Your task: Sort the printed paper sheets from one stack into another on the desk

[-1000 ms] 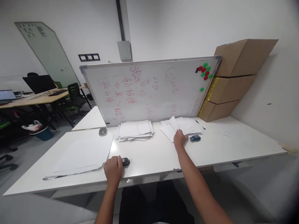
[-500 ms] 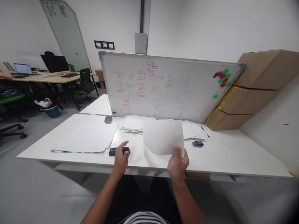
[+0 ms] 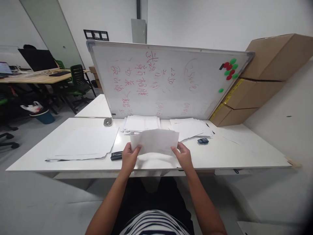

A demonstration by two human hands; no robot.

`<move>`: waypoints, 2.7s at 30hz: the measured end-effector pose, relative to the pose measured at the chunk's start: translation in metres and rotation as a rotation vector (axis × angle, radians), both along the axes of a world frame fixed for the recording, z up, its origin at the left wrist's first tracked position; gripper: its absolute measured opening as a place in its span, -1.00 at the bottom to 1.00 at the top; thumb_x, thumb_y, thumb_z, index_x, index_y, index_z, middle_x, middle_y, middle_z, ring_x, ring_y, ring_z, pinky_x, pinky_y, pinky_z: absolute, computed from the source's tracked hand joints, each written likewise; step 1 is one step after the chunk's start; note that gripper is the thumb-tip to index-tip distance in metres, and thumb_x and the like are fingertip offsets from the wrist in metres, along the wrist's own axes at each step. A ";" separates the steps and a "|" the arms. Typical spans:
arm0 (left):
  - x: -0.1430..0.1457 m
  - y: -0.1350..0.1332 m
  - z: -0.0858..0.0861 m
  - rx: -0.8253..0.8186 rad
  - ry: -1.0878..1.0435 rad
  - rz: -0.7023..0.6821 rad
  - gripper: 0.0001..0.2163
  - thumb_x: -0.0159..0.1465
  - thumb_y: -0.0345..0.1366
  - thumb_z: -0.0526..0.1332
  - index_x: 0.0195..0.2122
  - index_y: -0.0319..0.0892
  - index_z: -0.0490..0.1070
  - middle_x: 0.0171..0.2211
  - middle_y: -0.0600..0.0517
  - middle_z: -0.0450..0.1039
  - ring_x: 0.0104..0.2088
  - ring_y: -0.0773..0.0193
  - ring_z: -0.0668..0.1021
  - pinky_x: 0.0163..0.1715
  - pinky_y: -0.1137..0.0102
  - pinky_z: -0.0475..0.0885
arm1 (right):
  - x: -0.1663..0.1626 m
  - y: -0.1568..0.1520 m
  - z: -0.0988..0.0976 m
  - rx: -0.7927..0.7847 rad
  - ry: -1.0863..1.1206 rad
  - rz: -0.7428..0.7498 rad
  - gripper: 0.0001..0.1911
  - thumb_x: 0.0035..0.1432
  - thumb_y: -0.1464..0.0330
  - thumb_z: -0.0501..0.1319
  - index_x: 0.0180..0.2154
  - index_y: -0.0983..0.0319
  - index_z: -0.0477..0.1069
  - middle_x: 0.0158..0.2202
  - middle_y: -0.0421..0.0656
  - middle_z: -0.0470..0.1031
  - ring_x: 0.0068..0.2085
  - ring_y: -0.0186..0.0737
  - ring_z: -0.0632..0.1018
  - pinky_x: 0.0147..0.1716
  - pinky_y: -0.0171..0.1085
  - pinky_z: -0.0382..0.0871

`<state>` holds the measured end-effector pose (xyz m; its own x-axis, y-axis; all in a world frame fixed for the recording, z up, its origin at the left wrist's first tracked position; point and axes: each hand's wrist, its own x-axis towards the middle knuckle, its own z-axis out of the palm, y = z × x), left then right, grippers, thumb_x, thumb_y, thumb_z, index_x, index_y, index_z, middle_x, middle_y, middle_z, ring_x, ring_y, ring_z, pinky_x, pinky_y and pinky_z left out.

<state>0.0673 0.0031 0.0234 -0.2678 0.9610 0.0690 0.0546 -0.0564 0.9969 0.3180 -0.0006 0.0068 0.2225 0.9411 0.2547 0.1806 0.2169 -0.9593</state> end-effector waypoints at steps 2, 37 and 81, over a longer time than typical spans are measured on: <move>0.005 0.011 -0.005 0.013 0.126 0.012 -0.64 0.08 -0.01 0.29 -0.24 -0.16 0.40 -0.32 0.02 0.51 -0.28 0.20 0.53 -0.26 0.33 0.41 | 0.007 0.025 0.002 -0.006 -0.020 0.065 -0.62 0.01 0.16 0.31 -0.15 0.22 0.49 -0.17 -0.07 0.57 -0.11 -0.06 0.53 -0.07 -0.11 0.37; 0.013 0.040 -0.058 -0.059 -0.034 -0.208 -0.57 0.05 -0.03 0.33 -0.16 -0.23 0.50 -0.16 -0.12 0.57 -0.13 0.06 0.57 -0.06 0.16 0.42 | -0.021 0.055 -0.046 0.010 0.231 0.000 -0.36 0.04 0.13 0.26 0.11 0.26 0.23 0.11 0.04 0.39 0.09 -0.11 0.44 0.11 -0.07 0.24; -0.101 0.001 -0.047 0.014 0.955 -0.091 -0.70 0.25 -0.06 0.14 -0.08 -0.11 0.40 -0.19 -0.02 0.45 -0.17 0.13 0.42 -0.15 0.27 0.30 | -0.050 -0.084 -0.047 -0.524 0.457 0.151 -0.49 -0.01 0.17 0.35 -0.02 0.22 0.43 -0.11 -0.10 0.57 -0.19 -0.12 0.58 -0.20 -0.16 0.49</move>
<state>-0.0337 0.0039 -0.0235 -0.0168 0.9728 0.2309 0.8384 -0.1121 0.5333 0.2681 -0.0849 -0.0397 0.0564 0.9431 -0.3276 -0.2604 -0.3029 -0.9168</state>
